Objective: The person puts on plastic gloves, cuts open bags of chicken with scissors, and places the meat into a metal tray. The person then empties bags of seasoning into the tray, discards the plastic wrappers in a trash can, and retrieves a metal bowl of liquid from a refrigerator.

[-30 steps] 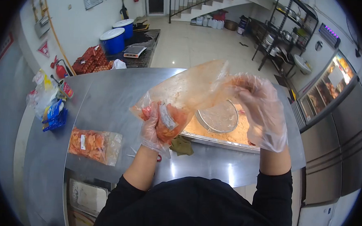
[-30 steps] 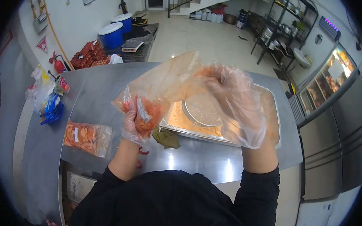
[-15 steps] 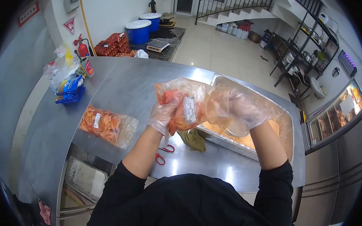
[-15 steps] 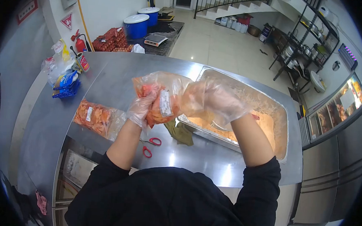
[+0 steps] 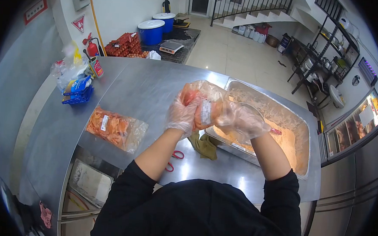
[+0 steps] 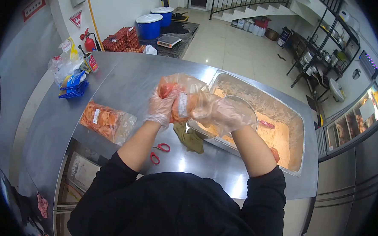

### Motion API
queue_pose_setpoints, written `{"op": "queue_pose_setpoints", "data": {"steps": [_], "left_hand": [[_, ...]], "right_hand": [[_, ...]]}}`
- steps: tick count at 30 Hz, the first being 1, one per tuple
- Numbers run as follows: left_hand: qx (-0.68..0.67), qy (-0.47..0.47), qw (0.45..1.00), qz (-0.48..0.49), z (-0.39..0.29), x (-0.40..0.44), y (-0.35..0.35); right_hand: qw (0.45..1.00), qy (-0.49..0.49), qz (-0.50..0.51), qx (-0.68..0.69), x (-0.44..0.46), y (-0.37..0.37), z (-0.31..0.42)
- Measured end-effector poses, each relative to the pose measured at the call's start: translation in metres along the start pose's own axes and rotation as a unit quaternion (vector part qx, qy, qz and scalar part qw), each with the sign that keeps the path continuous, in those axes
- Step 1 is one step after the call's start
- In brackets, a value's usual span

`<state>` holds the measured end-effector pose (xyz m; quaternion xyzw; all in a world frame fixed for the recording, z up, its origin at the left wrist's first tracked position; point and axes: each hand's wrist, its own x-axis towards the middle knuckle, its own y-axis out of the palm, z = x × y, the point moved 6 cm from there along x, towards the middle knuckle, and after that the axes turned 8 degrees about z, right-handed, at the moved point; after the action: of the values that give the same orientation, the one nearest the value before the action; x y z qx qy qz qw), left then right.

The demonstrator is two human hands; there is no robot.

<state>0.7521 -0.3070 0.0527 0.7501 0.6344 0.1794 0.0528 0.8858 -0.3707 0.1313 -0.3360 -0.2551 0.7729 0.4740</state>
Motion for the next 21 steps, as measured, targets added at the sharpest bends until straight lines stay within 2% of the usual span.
{"op": "queue_pose_setpoints", "data": {"steps": [1,4,7,9,11,13,16,19,21], "left_hand": [[-0.008,0.000,1.000,-0.009,0.001,0.001,0.005],[-0.041,0.010,0.998,0.046,0.016,0.012,0.017],[-0.131,-0.046,0.988,0.073,0.002,0.005,0.035],[-0.162,-0.064,0.979,0.103,0.010,0.008,0.038],[-0.202,-0.091,0.966,0.134,0.015,0.008,0.044],[-0.249,-0.125,0.946,0.165,0.009,0.001,0.055],[-0.306,-0.134,0.915,0.228,0.008,-0.001,0.066],[-0.338,-0.151,0.902,0.221,0.003,-0.007,0.074],[-0.320,-0.125,0.906,0.245,0.001,-0.004,0.073]], "right_hand": [[0.994,0.090,-0.006,-0.055,-0.008,-0.005,0.004],[0.989,0.001,0.002,0.147,0.003,-0.004,-0.046],[0.980,-0.134,-0.096,0.116,0.000,-0.013,-0.070],[0.979,-0.099,-0.072,0.161,0.009,-0.012,-0.097],[0.942,-0.085,-0.039,0.323,0.003,-0.009,-0.111],[0.811,-0.089,0.001,0.579,-0.023,-0.005,-0.084],[0.836,-0.111,-0.008,0.537,-0.026,-0.010,-0.099],[0.759,-0.087,0.007,0.646,-0.027,-0.006,-0.099],[0.784,-0.070,-0.025,0.617,-0.034,-0.006,-0.080]]}}
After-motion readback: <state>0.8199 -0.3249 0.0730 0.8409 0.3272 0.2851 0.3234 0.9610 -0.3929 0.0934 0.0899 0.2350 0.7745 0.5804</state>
